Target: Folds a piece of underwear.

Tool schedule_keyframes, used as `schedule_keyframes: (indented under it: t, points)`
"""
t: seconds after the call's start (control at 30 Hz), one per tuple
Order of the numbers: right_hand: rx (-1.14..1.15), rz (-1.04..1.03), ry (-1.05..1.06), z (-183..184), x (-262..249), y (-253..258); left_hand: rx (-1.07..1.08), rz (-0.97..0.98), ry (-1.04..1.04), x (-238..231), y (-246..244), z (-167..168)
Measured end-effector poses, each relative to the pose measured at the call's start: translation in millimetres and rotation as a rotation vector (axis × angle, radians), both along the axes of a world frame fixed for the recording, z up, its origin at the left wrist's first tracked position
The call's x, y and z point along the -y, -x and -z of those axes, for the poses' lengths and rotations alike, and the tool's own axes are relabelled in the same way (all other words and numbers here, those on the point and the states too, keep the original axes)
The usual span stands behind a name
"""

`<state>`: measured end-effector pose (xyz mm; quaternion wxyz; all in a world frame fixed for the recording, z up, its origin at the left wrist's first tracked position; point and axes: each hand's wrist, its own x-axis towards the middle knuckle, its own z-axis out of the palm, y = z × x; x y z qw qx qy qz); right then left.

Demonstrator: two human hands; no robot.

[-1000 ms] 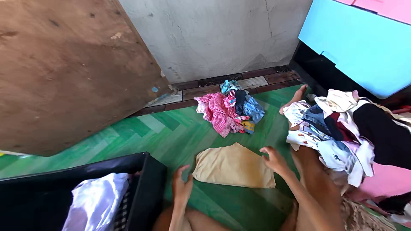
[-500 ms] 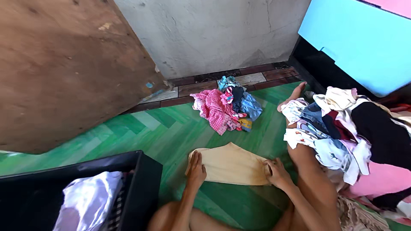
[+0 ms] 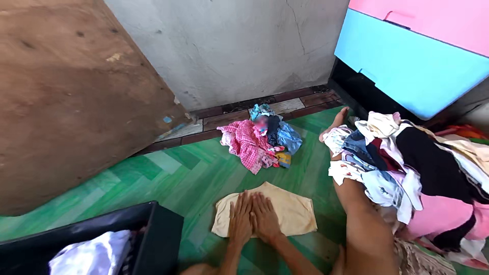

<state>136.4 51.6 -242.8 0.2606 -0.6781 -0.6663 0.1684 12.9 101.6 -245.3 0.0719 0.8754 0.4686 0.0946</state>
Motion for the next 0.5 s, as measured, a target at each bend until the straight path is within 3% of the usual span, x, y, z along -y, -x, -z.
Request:
schedule_keyframes:
  t: [0.23, 0.33, 0.5]
  points:
    - [0.293, 0.255, 0.065, 11, 60, -88, 0.108, -0.206, -0.095, -9, 3, 8]
    - [0.307, 0.347, 0.047, 9, 69, -94, 0.13, -0.276, -0.074, 1, -17, 1]
    - [0.096, 0.137, 0.03, 0, 47, -54, 0.163, 0.141, 0.092, 32, -54, 3]
